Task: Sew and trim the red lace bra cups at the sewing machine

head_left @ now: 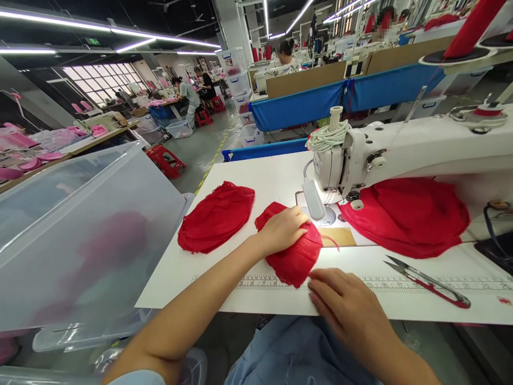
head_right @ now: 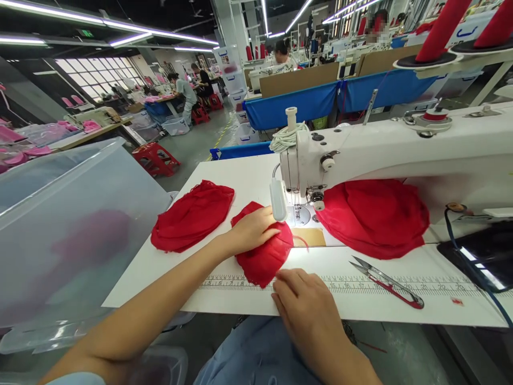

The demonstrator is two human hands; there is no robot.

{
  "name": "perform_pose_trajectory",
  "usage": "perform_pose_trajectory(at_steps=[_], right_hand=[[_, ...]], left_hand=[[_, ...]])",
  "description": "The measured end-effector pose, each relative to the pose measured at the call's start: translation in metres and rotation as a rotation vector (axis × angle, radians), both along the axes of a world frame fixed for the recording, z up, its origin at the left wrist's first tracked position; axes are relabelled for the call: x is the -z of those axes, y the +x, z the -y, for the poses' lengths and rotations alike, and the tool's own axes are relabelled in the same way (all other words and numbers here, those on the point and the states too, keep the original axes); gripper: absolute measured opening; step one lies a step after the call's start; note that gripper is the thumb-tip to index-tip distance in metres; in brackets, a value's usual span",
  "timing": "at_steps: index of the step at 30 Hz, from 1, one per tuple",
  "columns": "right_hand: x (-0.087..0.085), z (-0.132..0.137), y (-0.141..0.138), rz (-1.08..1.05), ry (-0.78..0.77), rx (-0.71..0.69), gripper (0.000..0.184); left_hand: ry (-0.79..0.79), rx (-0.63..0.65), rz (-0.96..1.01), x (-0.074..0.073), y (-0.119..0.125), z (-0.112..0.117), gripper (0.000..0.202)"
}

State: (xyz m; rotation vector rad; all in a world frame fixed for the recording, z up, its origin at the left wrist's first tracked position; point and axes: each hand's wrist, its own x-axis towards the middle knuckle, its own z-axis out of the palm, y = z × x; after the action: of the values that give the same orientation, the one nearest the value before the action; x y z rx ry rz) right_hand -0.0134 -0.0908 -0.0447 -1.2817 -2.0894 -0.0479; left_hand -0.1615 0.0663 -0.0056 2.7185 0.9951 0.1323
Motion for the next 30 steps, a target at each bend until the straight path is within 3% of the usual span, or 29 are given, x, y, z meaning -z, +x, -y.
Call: perform_pose_trajectory(at_steps=[2,5,7,10,16,23,27,30], right_hand=[[0.004,-0.008,0.007,-0.070,-0.082,0.120,0.022],[0.003,-0.031,0.025,-0.092,-0.171,0.475,0.019],[-0.001,-0.048,0.031,-0.048,-0.317,0.575,0.027],[-0.009,-0.067,0.030,-0.029,-0.478,0.565,0.022],[-0.011,-0.080,0.031,-0.154,-0.563,0.489,0.017],[-0.013,-0.064,0.023,-0.303,-0.682,0.332,0.027],[-0.009,-0.040,0.004,-0.101,-0.556,0.471,0.022],[-0.007,-0.041,-0.001,0.095,-0.440,0.606,0.025]], left_hand=[[0.009,-0.014,0.001,0.007,0.000,-0.001,0.013],[0.052,-0.077,0.045,0.017,0.001,0.001,0.018],[0.082,-0.117,0.049,0.021,0.005,0.005,0.021],[0.118,-0.167,0.019,0.022,0.010,0.010,0.027],[0.165,-0.242,-0.019,0.023,0.018,0.014,0.027],[0.126,-0.265,-0.040,0.017,0.025,0.000,0.015],[0.099,-0.230,-0.014,0.019,0.023,-0.009,0.008],[0.090,-0.243,0.026,0.028,0.021,-0.009,0.008]])
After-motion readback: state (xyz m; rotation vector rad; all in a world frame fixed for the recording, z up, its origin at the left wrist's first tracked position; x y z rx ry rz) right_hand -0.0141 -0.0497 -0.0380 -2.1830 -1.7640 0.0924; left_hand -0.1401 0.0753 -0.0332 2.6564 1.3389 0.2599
